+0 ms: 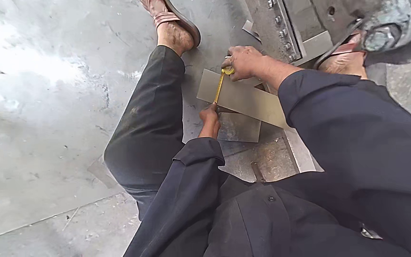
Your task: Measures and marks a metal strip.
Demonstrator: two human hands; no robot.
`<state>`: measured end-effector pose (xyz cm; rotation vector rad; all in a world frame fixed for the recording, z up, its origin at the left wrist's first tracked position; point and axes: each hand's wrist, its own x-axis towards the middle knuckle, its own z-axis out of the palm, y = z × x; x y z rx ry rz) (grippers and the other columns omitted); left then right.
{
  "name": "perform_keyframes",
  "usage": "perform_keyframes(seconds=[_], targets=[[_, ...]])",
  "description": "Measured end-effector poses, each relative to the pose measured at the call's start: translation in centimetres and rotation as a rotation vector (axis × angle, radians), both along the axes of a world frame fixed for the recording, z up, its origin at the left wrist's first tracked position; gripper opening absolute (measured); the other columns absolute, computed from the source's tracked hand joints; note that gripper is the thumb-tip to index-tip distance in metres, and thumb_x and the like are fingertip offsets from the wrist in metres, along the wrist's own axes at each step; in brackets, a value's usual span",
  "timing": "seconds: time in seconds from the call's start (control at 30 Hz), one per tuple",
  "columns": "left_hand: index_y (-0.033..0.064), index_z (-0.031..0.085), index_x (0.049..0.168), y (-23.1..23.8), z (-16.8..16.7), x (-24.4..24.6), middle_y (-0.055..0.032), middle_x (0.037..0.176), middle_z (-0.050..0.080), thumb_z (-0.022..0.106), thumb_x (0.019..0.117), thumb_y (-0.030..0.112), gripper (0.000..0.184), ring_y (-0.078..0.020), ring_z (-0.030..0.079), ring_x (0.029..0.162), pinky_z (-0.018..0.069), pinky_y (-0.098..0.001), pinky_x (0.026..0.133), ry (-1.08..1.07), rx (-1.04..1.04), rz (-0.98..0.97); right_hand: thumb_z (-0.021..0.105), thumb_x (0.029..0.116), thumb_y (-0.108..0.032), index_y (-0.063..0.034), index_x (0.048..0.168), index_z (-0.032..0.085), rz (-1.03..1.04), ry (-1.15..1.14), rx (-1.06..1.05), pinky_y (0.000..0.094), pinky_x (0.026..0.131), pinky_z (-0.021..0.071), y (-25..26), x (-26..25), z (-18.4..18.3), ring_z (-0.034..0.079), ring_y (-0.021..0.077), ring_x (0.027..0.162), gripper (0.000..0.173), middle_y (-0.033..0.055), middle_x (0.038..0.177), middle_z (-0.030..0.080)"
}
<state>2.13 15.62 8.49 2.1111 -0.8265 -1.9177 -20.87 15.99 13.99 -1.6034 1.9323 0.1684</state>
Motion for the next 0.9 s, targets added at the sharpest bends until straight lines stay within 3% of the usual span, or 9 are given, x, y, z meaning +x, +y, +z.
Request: perform_keyframes(seconds=[0.17,0.27,0.37,0.5,0.63,0.77,0.9], targets=[[0.0098,0.061,0.125,0.8,0.6,1.1,-0.0075,0.107,0.065,0.066,0.1011,0.034,0.034,-0.0162,0.063,0.088,0.0549,-0.0353,0.076,0.046,0.016,-0.104,0.075,0.0860,-0.037,-0.0330,0.141,0.064,0.054,0.024,0.039,0.0595,0.101,0.0473,-1.5,-1.6,-0.9,0.052,0.0386,0.134,0.056,0.0172,0.146,0.053],[0.0021,0.061,0.116,-0.2,-0.4,-0.1,-0.0108,0.096,0.064,0.069,0.0993,0.017,0.024,-0.0164,0.061,0.077,0.0549,-0.0324,0.069,0.054,0.003,0.031,0.076,0.0862,-0.036,-0.0334,0.141,0.064,0.071,0.030,0.042,0.0592,0.102,0.0467,-2.0,-1.7,-0.8,0.052,0.0388,0.134,0.056,0.0170,0.148,0.052],[0.0015,0.057,0.126,-0.6,-0.3,-0.3,-0.0147,0.109,0.063,0.069,0.0983,0.011,0.031,-0.0202,0.062,0.089,0.0555,-0.0363,0.078,0.067,0.014,0.061,0.077,0.0865,-0.036,-0.0334,0.142,0.063,0.066,0.035,0.064,0.0587,0.103,0.0463,-2.0,-1.5,-0.8,0.051,0.0385,0.134,0.058,0.0165,0.148,0.052],[0.0097,0.057,0.133,-0.1,1.3,1.0,-0.0106,0.123,0.062,0.069,0.1001,0.023,0.038,-0.0200,0.062,0.102,0.0542,-0.0386,0.086,0.090,0.021,-0.080,0.076,0.0862,-0.037,-0.0332,0.141,0.064,0.066,0.048,0.071,0.0582,0.102,0.0469,-2.0,-1.3,-0.4,0.051,0.0373,0.134,0.056,0.0158,0.147,0.053],[0.0094,0.057,0.135,-0.1,1.4,1.2,-0.0116,0.127,0.062,0.069,0.1000,0.023,0.039,-0.0215,0.062,0.106,0.0541,-0.0401,0.089,0.098,0.037,-0.083,0.075,0.0863,-0.038,-0.0325,0.140,0.065,0.097,0.087,0.068,0.0578,0.098,0.0486,-1.9,-1.0,-0.3,0.053,0.0383,0.130,0.055,0.0170,0.145,0.054],[0.0008,0.058,0.124,-1.1,-0.4,-0.2,-0.0148,0.110,0.063,0.070,0.0966,0.007,0.031,-0.0203,0.062,0.088,0.0560,-0.0354,0.077,0.088,0.034,0.084,0.075,0.0860,-0.040,-0.0316,0.140,0.065,0.092,0.107,0.069,0.0585,0.095,0.0498,-1.7,-1.0,-0.3,0.055,0.0392,0.128,0.055,0.0180,0.141,0.055],[0.0005,0.058,0.123,-1.2,-0.8,-0.3,-0.0141,0.107,0.062,0.070,0.0961,0.006,0.029,-0.0189,0.061,0.085,0.0553,-0.0338,0.074,0.089,0.028,0.090,0.075,0.0855,-0.038,-0.0297,0.138,0.066,0.085,0.101,0.070,0.0590,0.094,0.0502,-1.6,-1.0,-0.3,0.055,0.0399,0.127,0.054,0.0190,0.140,0.056]])
